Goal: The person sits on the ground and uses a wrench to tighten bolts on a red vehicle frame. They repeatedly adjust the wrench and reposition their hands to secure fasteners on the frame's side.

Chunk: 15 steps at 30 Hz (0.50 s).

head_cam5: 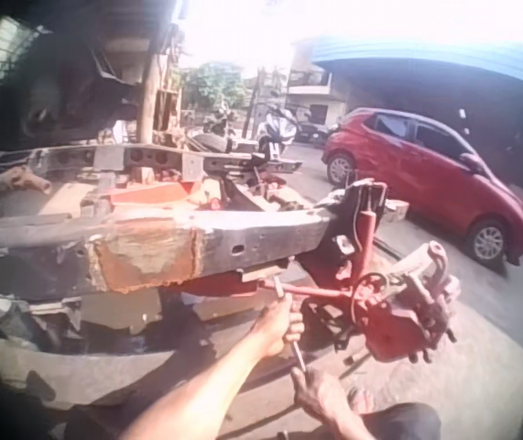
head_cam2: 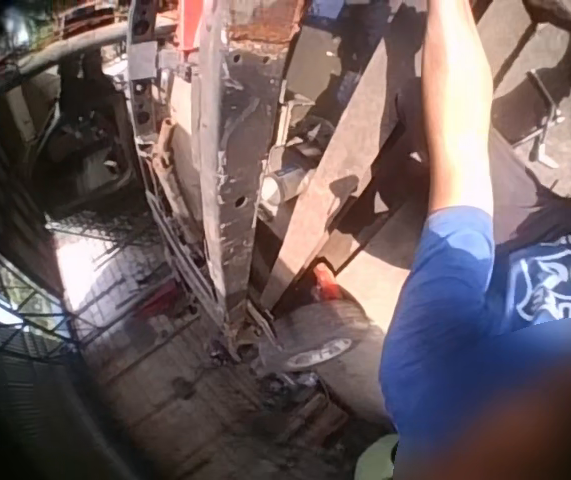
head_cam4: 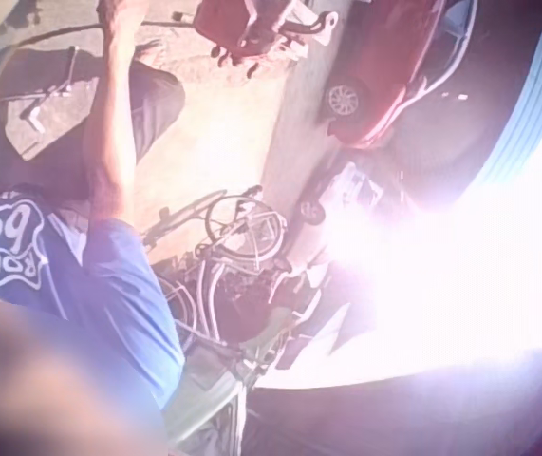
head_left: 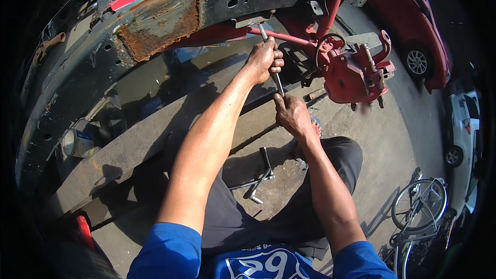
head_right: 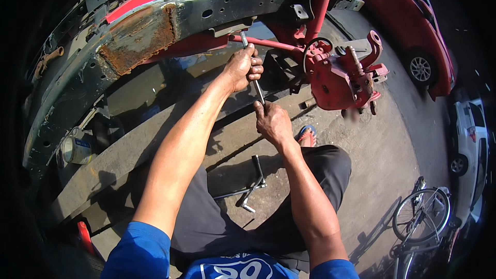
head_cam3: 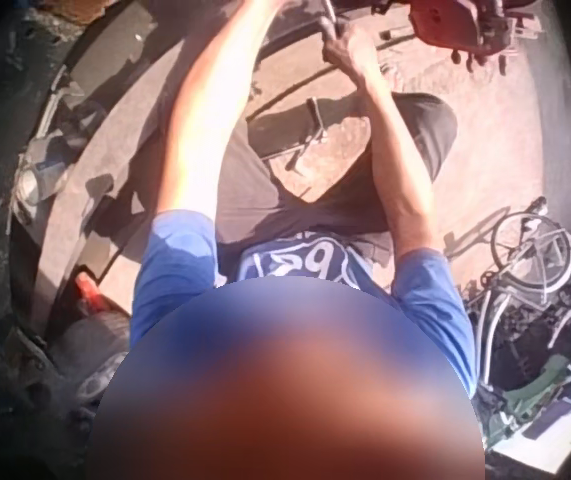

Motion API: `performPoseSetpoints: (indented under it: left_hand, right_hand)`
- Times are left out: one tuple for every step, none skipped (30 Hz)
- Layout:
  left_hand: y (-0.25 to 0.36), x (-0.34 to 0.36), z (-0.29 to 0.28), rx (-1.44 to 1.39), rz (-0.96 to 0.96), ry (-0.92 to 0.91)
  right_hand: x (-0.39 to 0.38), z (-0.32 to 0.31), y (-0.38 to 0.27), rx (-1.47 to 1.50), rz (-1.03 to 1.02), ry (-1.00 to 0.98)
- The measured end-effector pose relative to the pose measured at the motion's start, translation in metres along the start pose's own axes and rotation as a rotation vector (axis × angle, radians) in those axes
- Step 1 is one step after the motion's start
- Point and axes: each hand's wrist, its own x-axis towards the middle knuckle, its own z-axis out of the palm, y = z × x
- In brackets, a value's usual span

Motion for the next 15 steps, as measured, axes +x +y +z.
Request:
performPoseSetpoints:
  left_hand:
    - [-0.001, 0.000, 0.001, -0.002, 0.006, 0.016]
    - [-0.003, 0.000, 0.003, -0.003, 0.016, 0.044]
    - [-0.005, 0.000, 0.005, -0.039, 0.025, 0.034]
    - [-0.005, 0.000, 0.005, -0.080, 0.024, 0.061]
    - [-0.006, 0.000, 0.006, -0.082, 0.035, 0.060]
    - [-0.006, 0.000, 0.007, -0.065, 0.038, 0.081]
    - [-0.007, -0.001, 0.007, -0.062, 0.047, 0.075]
    - [-0.007, -0.002, 0.008, -0.055, 0.056, 0.090]
    - [-0.007, -0.002, 0.009, -0.048, 0.056, 0.109]
    - [-0.009, -0.003, 0.010, -0.046, 0.067, 0.109]
    - [-0.008, -0.003, 0.011, -0.045, 0.086, 0.115]
    - [-0.009, -0.004, 0.012, -0.045, 0.088, 0.123]
    - [-0.010, -0.005, 0.013, -0.040, 0.083, 0.142]
    - [-0.009, -0.005, 0.014, -0.034, 0.086, 0.158]
    - [-0.008, -0.006, 0.014, -0.029, 0.089, 0.169]
  right_hand:
    - [0.007, -0.013, 0.012, 0.358, 0.071, -0.243]
    - [0.014, -0.022, 0.023, 0.507, 0.050, -0.403]
    - [0.020, -0.026, 0.033, 0.759, 0.041, -0.534]
    - [0.028, -0.025, 0.040, 0.997, 0.072, -0.636]
    - [0.033, -0.022, 0.045, 1.212, 0.016, -0.825]
    - [0.036, -0.018, 0.049, 1.315, 0.009, -0.938]
    - [0.038, -0.017, 0.053, 1.400, 0.033, -0.949]
    - [0.039, -0.017, 0.054, 1.416, 0.095, -0.976]
    - [0.039, -0.017, 0.053, 1.501, 0.044, -1.070]
    - [0.039, -0.018, 0.052, 1.568, 0.015, -1.099]
    - [0.039, -0.021, 0.049, 1.497, 0.084, -1.052]
    - [0.037, -0.024, 0.046, 1.551, 0.046, -1.038]
    - [0.035, -0.026, 0.043, 1.483, 0.055, -0.977]
    - [0.031, -0.027, 0.040, 1.493, 0.099, -0.981]
    - [0.029, -0.028, 0.038, 1.480, 0.139, -0.917]
